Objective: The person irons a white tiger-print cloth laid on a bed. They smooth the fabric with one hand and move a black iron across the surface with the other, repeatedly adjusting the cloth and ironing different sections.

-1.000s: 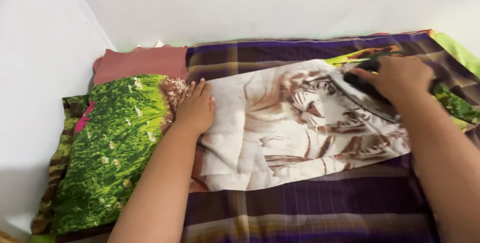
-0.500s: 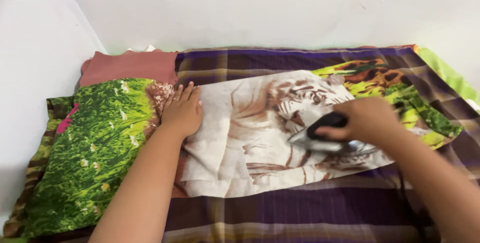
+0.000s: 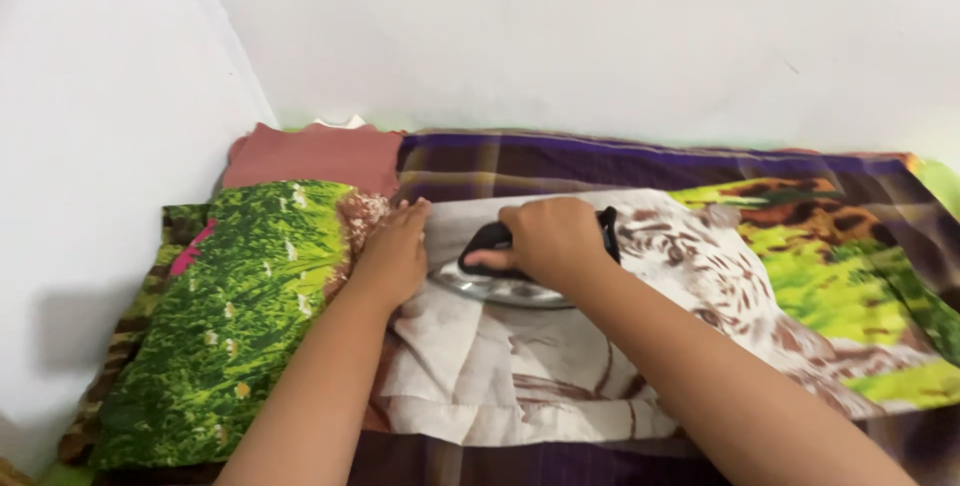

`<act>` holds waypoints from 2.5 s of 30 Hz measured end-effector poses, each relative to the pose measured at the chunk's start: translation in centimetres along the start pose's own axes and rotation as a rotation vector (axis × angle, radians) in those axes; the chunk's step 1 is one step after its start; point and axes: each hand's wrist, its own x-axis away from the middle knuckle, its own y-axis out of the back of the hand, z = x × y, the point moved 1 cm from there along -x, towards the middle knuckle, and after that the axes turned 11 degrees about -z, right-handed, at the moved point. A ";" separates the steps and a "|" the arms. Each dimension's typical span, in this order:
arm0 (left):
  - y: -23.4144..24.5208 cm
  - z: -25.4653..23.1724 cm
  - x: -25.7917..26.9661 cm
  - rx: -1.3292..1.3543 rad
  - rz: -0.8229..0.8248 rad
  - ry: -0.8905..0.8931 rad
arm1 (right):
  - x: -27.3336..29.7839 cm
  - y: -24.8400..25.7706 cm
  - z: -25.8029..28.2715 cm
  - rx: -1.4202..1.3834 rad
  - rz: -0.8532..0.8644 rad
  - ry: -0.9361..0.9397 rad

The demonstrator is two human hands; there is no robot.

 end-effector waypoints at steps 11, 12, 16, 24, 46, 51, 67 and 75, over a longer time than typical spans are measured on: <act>0.4 -0.3 -0.4 0.009 -0.060 -0.007 | -0.7 -0.1 -2.1 -0.106 0.117 0.001; 0.5 -0.3 -0.6 0.003 -0.058 -0.008 | 0.1 0.3 -2.2 -0.127 0.160 0.066; 1.6 -1.4 -0.6 0.003 -0.023 0.003 | 6.4 0.2 -5.9 -0.262 0.099 0.174; 3.7 -3.4 -2.0 0.054 0.301 0.191 | 8.6 7.0 -17.4 0.349 0.901 -0.618; 0.0 -0.8 0.5 -0.134 -0.002 -0.003 | 1.6 -0.2 -4.8 -0.246 0.159 0.099; -0.1 -0.7 0.7 -0.112 -0.005 0.001 | -0.2 0.0 -1.0 -0.089 0.115 0.063; 0.1 -0.4 -0.5 -0.086 0.068 0.091 | 8.2 5.1 -11.9 0.164 0.228 -0.463; -0.3 -0.2 -0.2 -0.118 0.088 0.110 | 12.1 6.9 -11.9 0.133 0.357 -0.443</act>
